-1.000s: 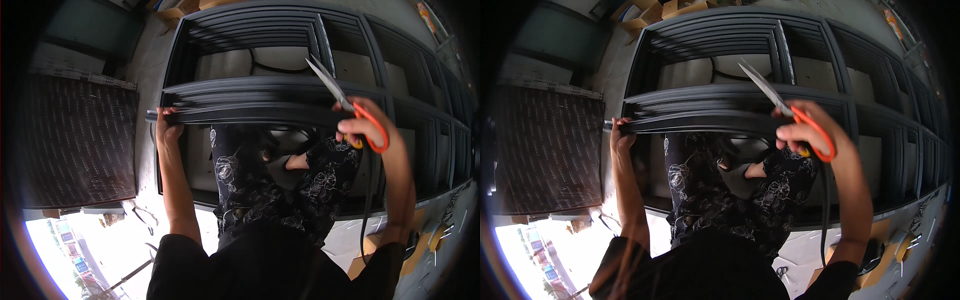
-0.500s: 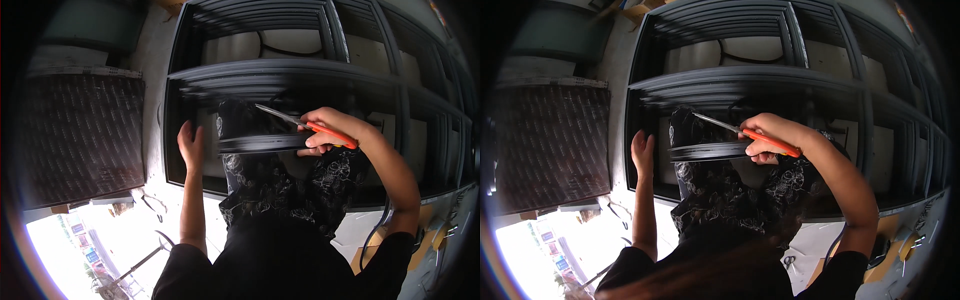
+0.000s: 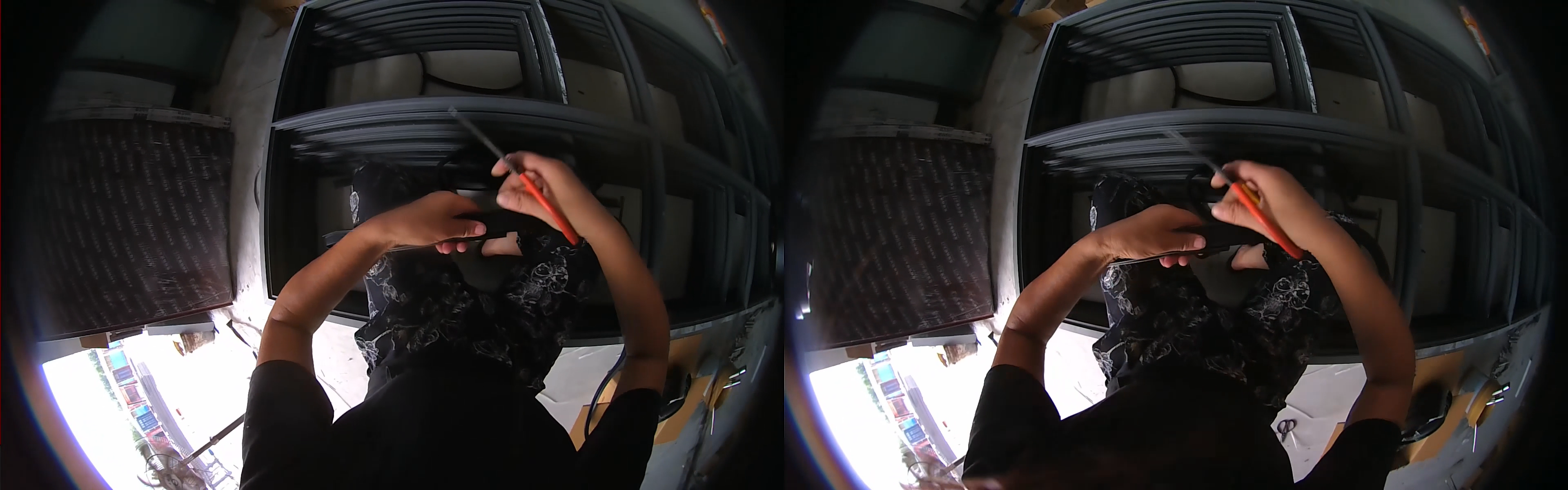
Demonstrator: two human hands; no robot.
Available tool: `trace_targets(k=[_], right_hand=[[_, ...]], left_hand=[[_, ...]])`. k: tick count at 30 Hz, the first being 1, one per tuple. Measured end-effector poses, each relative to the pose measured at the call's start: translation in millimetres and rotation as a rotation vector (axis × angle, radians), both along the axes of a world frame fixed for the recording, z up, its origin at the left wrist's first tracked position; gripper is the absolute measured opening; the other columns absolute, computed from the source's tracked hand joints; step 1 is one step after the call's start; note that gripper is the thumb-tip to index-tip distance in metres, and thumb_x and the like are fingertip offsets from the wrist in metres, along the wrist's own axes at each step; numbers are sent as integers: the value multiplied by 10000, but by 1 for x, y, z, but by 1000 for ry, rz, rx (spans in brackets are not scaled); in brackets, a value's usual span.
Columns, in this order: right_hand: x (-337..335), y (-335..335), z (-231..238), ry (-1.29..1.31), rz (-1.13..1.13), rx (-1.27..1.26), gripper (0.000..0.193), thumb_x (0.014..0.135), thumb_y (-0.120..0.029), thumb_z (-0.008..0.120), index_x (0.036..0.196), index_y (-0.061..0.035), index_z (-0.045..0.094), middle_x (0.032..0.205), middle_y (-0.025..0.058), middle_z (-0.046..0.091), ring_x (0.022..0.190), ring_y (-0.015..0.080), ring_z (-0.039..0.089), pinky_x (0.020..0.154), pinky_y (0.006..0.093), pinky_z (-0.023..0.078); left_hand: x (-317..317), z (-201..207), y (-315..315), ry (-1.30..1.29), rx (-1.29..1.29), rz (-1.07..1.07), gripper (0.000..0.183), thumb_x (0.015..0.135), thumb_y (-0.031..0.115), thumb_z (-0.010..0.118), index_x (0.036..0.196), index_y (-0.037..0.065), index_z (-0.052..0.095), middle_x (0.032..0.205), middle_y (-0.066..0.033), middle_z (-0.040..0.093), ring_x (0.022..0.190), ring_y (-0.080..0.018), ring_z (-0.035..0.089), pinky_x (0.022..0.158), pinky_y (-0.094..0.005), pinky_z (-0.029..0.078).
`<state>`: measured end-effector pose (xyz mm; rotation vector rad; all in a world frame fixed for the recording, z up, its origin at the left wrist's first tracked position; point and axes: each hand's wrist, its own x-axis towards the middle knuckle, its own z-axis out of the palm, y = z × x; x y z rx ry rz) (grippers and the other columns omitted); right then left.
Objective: The person fits black rubber strips into the channels of metal frames and cuts the strips with scissors.
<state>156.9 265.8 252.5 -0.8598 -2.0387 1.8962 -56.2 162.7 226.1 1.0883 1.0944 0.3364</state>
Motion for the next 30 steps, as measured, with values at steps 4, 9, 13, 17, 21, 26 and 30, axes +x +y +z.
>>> trace_targets(k=[4, 9, 13, 17, 21, 26, 30], right_hand=[[33, -7, 36, 389, -536, 188, 450, 901, -248, 685, 1254, -4, 549, 902, 51, 621, 804, 109, 588, 779, 258, 488], [65, -109, -6, 51, -410, -315, 620, 918, -491, 594, 1298, -6, 527, 845, 39, 564, 724, 94, 534, 646, 245, 474], [68, -165, -45, -105, -434, -617, 545, 942, -464, 563, 1243, -10, 548, 801, 17, 543, 665, 74, 505, 591, 227, 427], [45, -170, -57, -85, -464, -624, 556, 953, -463, 554, 1277, -12, 527, 821, 7, 531, 703, 72, 497, 627, 226, 434], [24, -158, -60, -34, -461, -532, 621, 932, -511, 570, 1296, -11, 516, 846, 6, 534, 732, 70, 492, 655, 224, 430], [13, -154, -61, 21, -466, -469, 671, 913, -548, 585, 1305, -9, 510, 852, -2, 527, 737, 64, 477, 671, 224, 422], [12, -158, -66, 30, -465, -434, 608, 933, -489, 589, 1306, -15, 512, 839, -24, 506, 726, 52, 463, 666, 214, 413]], left_hand=[[-16, -13, 2, 39, -11, 53, 361, 974, 336, 576, 1000, -17, 645, 676, -15, 596, 542, -74, 538, 533, -212, 443], [-26, -18, -2, -4, -66, 93, 431, 960, 386, 585, 1094, -17, 657, 652, -7, 575, 535, -71, 526, 538, -202, 434], [-21, -20, 4, -29, -95, 92, 444, 949, 408, 594, 1058, -16, 667, 652, -5, 576, 536, -71, 529, 531, -205, 437], [-18, -17, 4, 4, -97, 77, 307, 974, 297, 580, 838, 22, 584, 702, -36, 609, 545, -82, 541, 520, -220, 452], [-10, -12, -6, 84, -82, 97, 352, 962, 346, 599, 950, -3, 642, 680, -15, 593, 565, -77, 546, 528, -214, 444], [-5, -4, -13, 111, -31, 90, 297, 974, 290, 583, 866, 14, 606, 692, -10, 604, 564, -72, 538, 531, -217, 445], [-5, -5, -17, 116, -13, 84, 287, 971, 288, 584, 873, 18, 594, 695, -9, 606, 557, -72, 541, 514, -215, 446]])
